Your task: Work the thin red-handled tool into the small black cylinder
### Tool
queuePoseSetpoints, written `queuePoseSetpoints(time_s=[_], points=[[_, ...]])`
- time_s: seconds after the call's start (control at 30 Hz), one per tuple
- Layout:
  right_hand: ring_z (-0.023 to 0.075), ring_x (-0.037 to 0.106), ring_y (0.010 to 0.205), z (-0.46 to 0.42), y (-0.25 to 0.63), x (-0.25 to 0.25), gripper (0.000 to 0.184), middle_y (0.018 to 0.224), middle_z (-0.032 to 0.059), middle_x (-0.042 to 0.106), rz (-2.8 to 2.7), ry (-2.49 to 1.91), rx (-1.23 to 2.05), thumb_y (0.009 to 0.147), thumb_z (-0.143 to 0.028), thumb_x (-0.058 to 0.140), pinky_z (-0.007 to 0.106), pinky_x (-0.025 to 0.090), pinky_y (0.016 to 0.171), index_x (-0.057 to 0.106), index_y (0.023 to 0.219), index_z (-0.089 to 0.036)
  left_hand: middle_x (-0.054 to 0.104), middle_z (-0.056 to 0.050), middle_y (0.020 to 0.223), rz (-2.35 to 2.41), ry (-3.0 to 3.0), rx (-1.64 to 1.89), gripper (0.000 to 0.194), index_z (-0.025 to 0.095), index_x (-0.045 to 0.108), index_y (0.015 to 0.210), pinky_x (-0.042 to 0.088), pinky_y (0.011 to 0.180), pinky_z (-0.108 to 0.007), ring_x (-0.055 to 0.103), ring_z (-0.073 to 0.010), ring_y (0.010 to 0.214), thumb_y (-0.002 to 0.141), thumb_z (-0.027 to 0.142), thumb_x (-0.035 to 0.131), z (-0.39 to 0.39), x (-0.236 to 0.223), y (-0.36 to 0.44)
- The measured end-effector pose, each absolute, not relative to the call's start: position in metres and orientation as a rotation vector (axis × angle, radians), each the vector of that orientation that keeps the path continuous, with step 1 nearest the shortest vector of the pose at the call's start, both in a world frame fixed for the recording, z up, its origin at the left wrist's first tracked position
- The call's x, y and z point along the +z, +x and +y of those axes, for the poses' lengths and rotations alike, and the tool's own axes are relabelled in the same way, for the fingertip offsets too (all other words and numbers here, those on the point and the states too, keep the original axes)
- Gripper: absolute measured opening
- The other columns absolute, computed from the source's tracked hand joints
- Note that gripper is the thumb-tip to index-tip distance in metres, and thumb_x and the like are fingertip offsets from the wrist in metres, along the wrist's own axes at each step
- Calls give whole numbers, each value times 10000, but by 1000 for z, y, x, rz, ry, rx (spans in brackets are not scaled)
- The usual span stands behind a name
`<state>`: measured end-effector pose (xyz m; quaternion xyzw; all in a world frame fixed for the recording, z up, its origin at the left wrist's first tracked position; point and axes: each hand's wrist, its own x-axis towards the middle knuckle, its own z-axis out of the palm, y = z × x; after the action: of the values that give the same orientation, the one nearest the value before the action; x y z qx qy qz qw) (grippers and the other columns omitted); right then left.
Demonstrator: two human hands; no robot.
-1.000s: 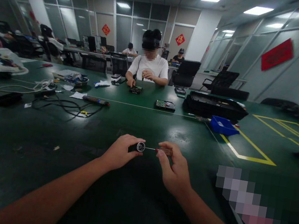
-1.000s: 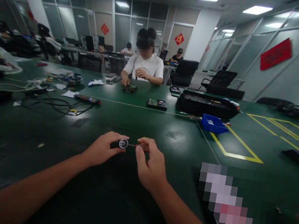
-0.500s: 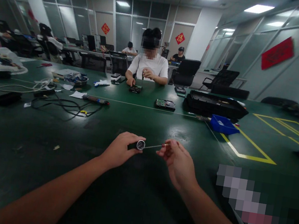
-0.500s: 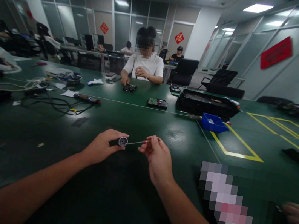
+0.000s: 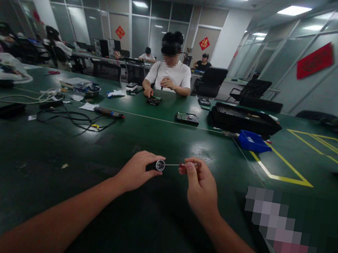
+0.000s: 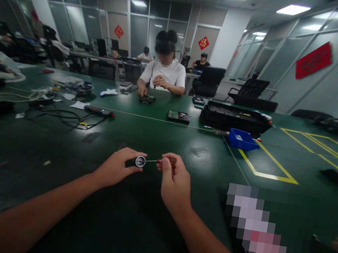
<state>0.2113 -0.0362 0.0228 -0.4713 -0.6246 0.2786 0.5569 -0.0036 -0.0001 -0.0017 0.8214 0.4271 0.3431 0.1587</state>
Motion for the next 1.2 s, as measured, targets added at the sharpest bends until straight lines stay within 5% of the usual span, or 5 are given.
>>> queuePoseSetpoints(time_s=[0.27, 0.5, 0.77, 0.97, 1.2], points=[[146, 590, 513, -41, 215, 33, 329, 572, -14, 635, -1682, -1291, 316, 879, -453, 667, 280, 412, 519, 596, 657, -221, 724, -27, 1167, 1194, 2348, 998, 412, 261, 661, 1232, 471, 973, -415, 635, -231, 1092, 835, 252, 771, 0, -3, -4], [169, 644, 596, -42, 215, 32, 273, 685, 15, 703, -1716, -1281, 328, 897, -454, 650, 287, 453, 548, 649, 756, -220, 724, -24, 1165, 1199, 2343, 990, 407, 265, 664, 1229, 470, 974, -415, 634, -230, 1091, 836, 244, 768, 0, -2, -4], [199, 698, 822, -42, 216, 29, 180, 906, 47, 720, -1742, -1120, 435, 977, -297, 511, 330, 527, 748, 597, 1112, -215, 728, -32, 1165, 1205, 2342, 970, 394, 246, 668, 1221, 463, 966, -418, 638, -235, 1083, 839, 233, 766, -1, 2, -3], [159, 645, 665, -42, 217, 27, 226, 761, 5, 667, -1813, -1134, 416, 1014, -346, 459, 290, 463, 644, 641, 956, -224, 726, -21, 1173, 1198, 2347, 964, 383, 248, 669, 1217, 456, 971, -411, 635, -223, 1087, 846, 235, 762, 0, -1, -3], [169, 659, 749, -41, 218, 26, 245, 843, 20, 681, -1816, -1107, 423, 1029, -322, 415, 292, 475, 674, 617, 1131, -228, 723, -21, 1176, 1207, 2333, 983, 402, 254, 665, 1226, 453, 971, -411, 626, -228, 1095, 838, 225, 768, 2, -2, -5]])
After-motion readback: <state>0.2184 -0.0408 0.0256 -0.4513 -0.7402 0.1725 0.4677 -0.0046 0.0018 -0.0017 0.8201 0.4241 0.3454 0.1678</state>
